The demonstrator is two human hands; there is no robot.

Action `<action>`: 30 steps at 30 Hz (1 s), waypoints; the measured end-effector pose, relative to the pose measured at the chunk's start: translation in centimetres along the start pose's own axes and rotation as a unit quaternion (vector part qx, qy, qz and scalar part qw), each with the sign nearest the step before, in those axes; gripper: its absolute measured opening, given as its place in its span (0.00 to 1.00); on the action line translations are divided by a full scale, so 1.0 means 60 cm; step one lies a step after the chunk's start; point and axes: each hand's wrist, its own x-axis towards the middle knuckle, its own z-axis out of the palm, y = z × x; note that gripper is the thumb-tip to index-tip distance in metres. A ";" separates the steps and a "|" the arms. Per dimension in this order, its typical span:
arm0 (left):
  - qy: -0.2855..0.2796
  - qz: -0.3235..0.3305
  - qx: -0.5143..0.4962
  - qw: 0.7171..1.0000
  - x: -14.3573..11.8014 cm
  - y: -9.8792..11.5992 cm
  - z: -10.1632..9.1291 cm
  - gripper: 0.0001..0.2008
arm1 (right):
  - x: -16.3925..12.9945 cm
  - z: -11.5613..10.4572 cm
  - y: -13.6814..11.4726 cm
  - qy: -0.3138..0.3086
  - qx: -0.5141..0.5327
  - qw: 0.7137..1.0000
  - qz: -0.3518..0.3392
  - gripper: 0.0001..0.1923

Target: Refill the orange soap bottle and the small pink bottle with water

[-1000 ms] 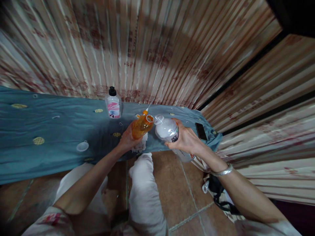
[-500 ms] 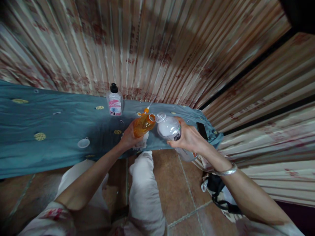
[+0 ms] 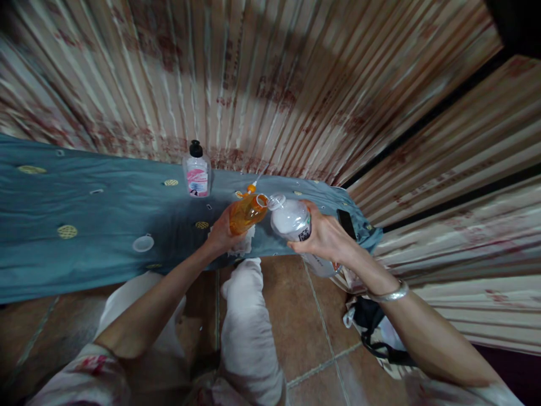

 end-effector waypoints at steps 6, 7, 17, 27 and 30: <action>-0.003 0.015 -0.007 1.000 -0.002 -0.005 0.003 0.38 | 0.003 -0.010 -0.011 -0.006 -0.017 1.000 0.003 0.46; -0.002 0.018 -0.004 1.000 -0.002 -0.004 0.003 0.38 | 0.003 -0.012 -0.012 -0.007 -0.017 1.000 0.003 0.46; -0.017 0.009 -0.043 0.999 0.002 -0.003 0.000 0.38 | 0.010 -0.013 -0.003 -0.010 -0.024 0.999 -0.021 0.47; -0.017 0.009 -0.016 1.000 0.003 -0.004 0.003 0.37 | 0.018 -0.033 -0.010 -0.054 -0.027 0.998 -0.007 0.47; -0.016 0.009 -0.011 1.000 0.004 -0.007 0.006 0.37 | 0.019 -0.036 -0.006 -0.056 -0.024 0.998 -0.017 0.48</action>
